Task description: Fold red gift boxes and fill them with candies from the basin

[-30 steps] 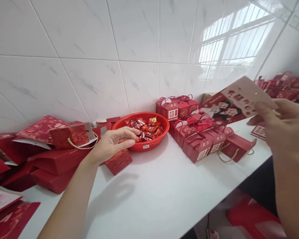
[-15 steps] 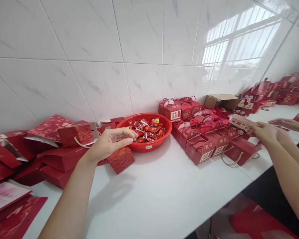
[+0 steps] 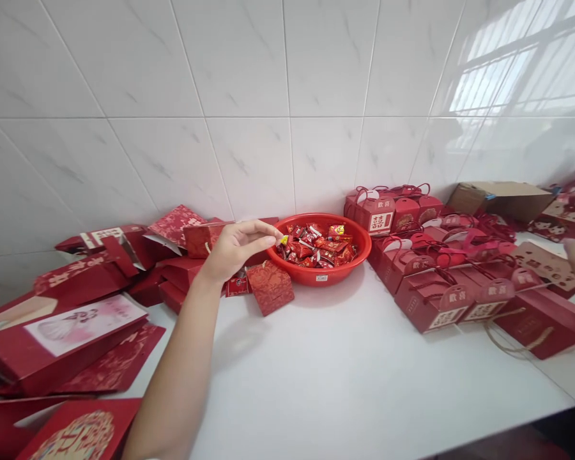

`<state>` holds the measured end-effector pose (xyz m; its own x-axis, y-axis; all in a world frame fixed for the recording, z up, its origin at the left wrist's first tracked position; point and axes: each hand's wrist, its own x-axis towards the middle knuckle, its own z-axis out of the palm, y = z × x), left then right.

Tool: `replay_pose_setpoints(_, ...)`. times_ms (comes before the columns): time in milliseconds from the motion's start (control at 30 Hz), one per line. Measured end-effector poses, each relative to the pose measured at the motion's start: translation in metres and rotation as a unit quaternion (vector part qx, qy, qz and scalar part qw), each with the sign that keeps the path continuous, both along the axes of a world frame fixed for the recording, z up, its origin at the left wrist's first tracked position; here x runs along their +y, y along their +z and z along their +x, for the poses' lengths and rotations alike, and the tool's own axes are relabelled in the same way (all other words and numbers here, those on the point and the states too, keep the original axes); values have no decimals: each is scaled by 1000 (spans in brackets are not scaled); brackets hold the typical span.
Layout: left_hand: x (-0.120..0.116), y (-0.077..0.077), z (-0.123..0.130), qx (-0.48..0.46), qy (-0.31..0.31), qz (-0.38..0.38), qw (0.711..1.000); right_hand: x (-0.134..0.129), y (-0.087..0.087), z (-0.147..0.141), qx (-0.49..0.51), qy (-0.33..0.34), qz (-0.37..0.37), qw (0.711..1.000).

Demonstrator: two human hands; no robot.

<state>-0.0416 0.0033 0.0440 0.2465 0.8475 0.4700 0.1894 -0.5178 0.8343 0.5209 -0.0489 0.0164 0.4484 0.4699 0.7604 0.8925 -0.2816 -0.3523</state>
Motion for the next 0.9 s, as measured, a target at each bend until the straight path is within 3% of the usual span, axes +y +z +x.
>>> replay_pose_setpoints(33, 1, -3, 4, 8, -13, -7, 1000, -2, 4, -24, 28, 14, 16, 999)
replay_pose_setpoints(133, 4, -14, 23, 35, -71, -31, 996, -12, 6, -117, 8, 224, 55, 973)
replay_pose_setpoints(200, 6, -20, 38, 63, -111, -47, 991, -22, -6, -182, -48, 423, 45, 904)
replay_pose_setpoints(267, 8, -20, 50, 110, -156, -48, 980, -32, -29, -240, -99, 576, -47, 810)
replay_pose_setpoints(333, 11, -12, 58, 175, -189, -40, 965, -43, -59, -286, -160, 654, -76, 736)
replay_pose_setpoints(400, 15, 3, 62, 247, -193, -26, 949, -52, -88, -319, -211, 697, -91, 679)
replay_pose_setpoints(533, 26, 40, 54, 382, -155, -30, 911, -67, -128, -350, -209, 752, -81, 620)
replay_pose_setpoints(667, 31, 68, 22, 482, -67, -91, 869, -75, -146, -353, -167, 783, -84, 593)
replay_pose_setpoints(800, 28, 78, -31, 554, -8, -133, 822, -77, -151, -348, -100, 787, -111, 599)
replay_pose_setpoints(900, 16, 71, -80, 598, 36, -172, 782, -77, -152, -347, -74, 782, -123, 606)
